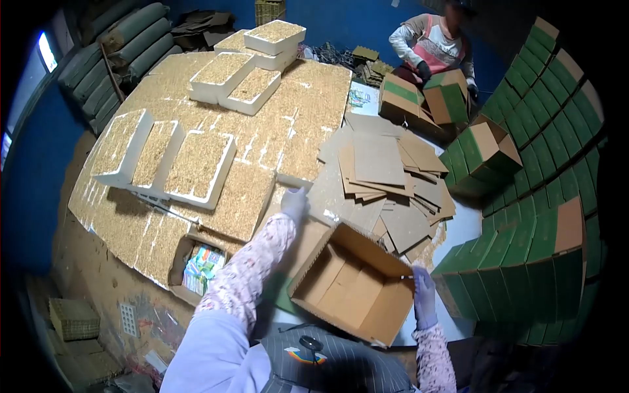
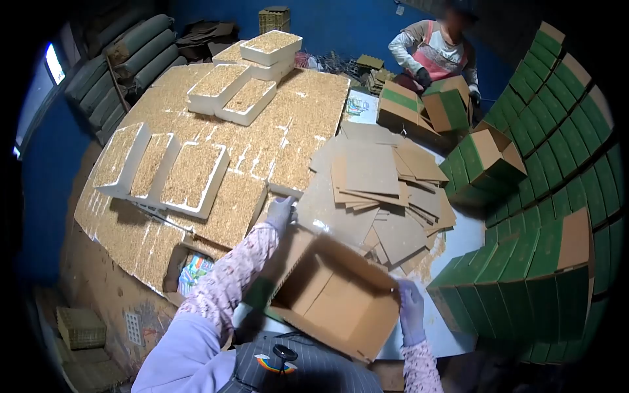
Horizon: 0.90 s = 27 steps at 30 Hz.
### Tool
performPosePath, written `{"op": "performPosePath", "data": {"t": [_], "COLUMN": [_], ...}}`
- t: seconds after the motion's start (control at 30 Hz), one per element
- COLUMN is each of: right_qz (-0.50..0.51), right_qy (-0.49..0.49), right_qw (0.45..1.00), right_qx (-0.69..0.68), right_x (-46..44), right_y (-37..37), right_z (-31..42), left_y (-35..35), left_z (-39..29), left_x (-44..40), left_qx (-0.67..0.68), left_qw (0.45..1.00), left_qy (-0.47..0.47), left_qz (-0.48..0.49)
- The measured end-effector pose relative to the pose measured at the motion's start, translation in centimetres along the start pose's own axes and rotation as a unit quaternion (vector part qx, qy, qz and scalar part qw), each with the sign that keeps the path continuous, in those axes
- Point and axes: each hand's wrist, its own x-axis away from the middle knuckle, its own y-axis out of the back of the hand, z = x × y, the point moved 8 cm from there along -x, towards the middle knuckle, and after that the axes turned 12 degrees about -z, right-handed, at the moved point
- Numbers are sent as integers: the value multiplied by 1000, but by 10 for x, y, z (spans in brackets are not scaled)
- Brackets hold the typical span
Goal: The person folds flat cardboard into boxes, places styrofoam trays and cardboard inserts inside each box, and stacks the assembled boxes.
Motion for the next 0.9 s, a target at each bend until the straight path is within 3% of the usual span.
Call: {"op": "performPosePath", "data": {"t": [0.03,0.07,0.1,0.13,0.17,0.3,0.37,0.4,0.47,0.5,0.53,0.6,0.63,0.67,0.73,0.8,0.87,0.9], "right_qz": [-10,-18,-29,-48,-50,-49,-84,-85,-77,-86,-85,-94,-95,-110,-128,-137,-135,-130], "right_qy": [5,13,-39,-30,12,-29,-54,-60,-25,-28,-31,-24,-24,-44,-61,-46,-35,-24], "right_qw": [998,1000,996,998,999,998,995,994,994,994,993,991,991,990,988,988,989,990], "right_qx": [64,10,-69,-41,-18,27,-19,-19,68,69,73,92,94,76,53,57,50,44], "right_x": [3,8,9,13,11,15,16,16,15,15,16,16,18,21,26,26,27,25], "right_y": [6,4,10,13,18,22,21,20,20,33,36,45,47,47,49,51,54,55], "right_z": [1,8,-9,-4,-9,-12,-7,-2,12,-16,-21,-23,-21,-20,-20,-20,-24,-25], "left_y": [-1,-10,-12,-17,-24,-35,-24,-28,-20,-10,-13,-20,-23,-31,-38,-44,-29,-22], "left_z": [6,5,13,29,24,19,3,7,13,28,21,-3,22,9,-21,-38,-70,-86], "left_x": [-22,-24,-46,-78,-75,-71,-70,-69,-61,-63,-50,-18,-65,-59,-49,-65,-46,-39], "left_qx": [41,62,65,0,1,34,-15,-20,52,58,56,187,176,177,3,-20,-143,-146], "left_qw": [992,985,985,997,995,992,985,985,968,949,949,922,947,947,940,945,889,904], "left_qy": [56,140,134,72,89,104,-60,-57,-65,-44,-40,27,13,12,23,35,17,-1], "left_qz": [-107,-84,-81,-34,-44,-65,-159,-159,-237,-307,-308,-339,-269,-268,-340,-325,-436,-403]}}
